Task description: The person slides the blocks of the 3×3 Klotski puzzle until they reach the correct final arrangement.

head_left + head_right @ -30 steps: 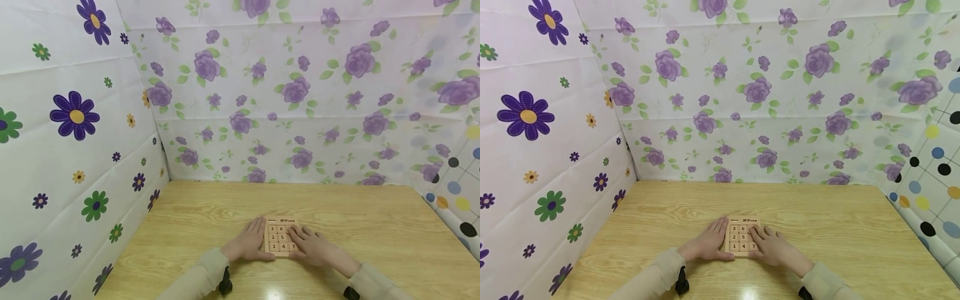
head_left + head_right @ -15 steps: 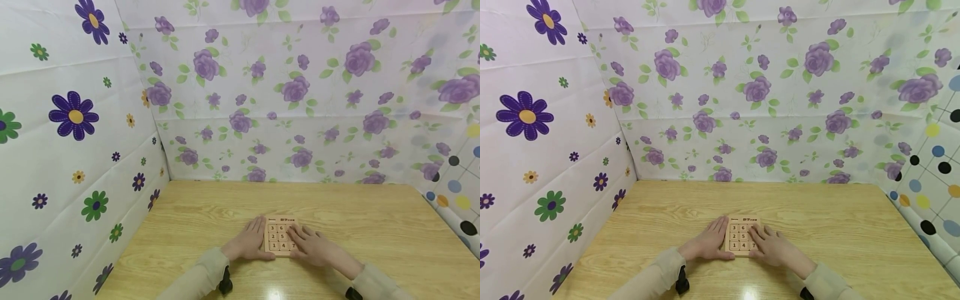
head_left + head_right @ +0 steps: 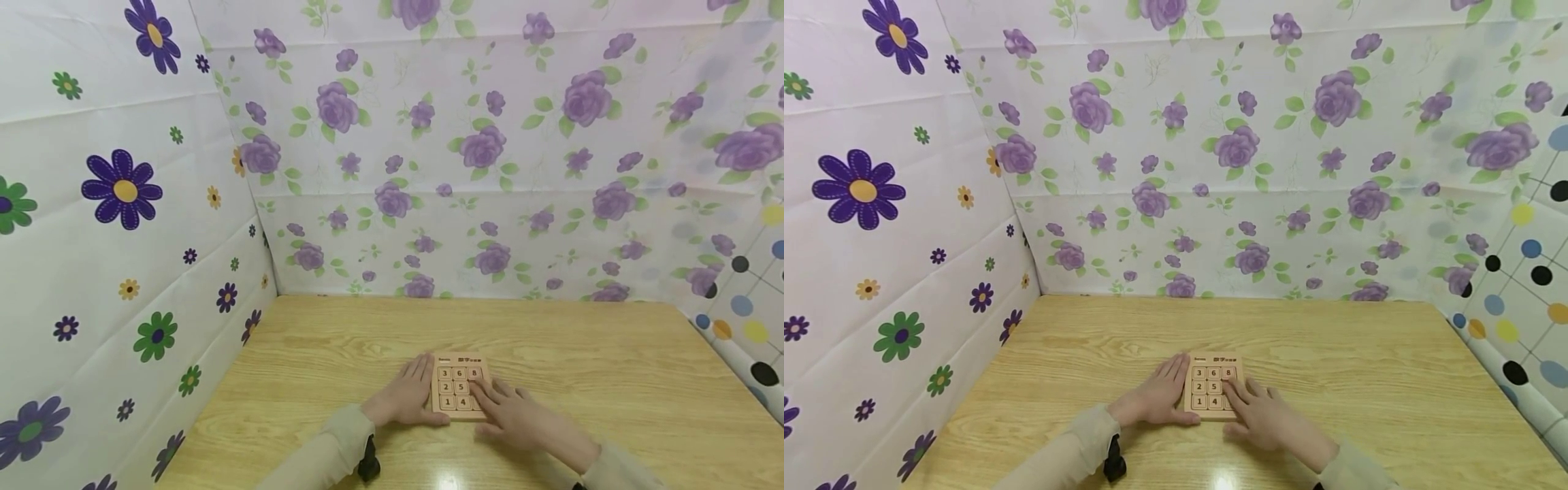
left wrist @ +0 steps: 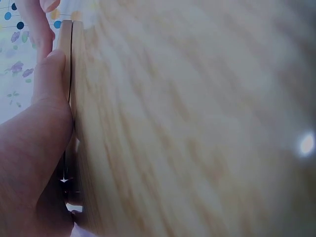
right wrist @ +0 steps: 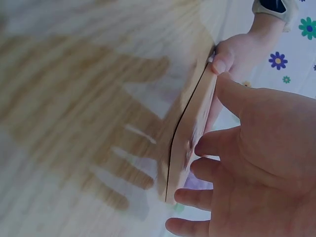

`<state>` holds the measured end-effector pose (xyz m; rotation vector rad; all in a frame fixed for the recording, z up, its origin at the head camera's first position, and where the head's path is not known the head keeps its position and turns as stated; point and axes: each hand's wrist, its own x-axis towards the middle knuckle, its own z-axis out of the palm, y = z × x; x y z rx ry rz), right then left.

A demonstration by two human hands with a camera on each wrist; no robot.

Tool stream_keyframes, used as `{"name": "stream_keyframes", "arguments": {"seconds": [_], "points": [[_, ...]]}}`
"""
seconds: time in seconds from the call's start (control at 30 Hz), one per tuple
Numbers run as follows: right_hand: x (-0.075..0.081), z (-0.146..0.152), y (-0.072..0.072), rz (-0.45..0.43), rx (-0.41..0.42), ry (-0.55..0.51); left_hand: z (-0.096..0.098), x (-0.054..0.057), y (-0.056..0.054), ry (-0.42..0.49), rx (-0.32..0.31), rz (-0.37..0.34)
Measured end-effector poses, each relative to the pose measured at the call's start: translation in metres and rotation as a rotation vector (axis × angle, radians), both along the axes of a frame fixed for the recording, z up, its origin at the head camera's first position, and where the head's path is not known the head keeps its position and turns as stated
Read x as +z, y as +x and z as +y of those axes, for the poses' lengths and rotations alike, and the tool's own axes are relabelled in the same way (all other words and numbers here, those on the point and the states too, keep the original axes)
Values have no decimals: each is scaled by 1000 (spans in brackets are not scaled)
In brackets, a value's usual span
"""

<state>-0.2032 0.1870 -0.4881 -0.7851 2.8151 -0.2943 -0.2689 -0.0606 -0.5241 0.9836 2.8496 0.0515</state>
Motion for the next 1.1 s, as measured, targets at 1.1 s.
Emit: {"name": "stream_keyframes", "arguments": {"seconds": [1.1], "points": [[-2, 4, 26, 30, 35, -4, 1, 2, 0, -17, 15, -29]]}}
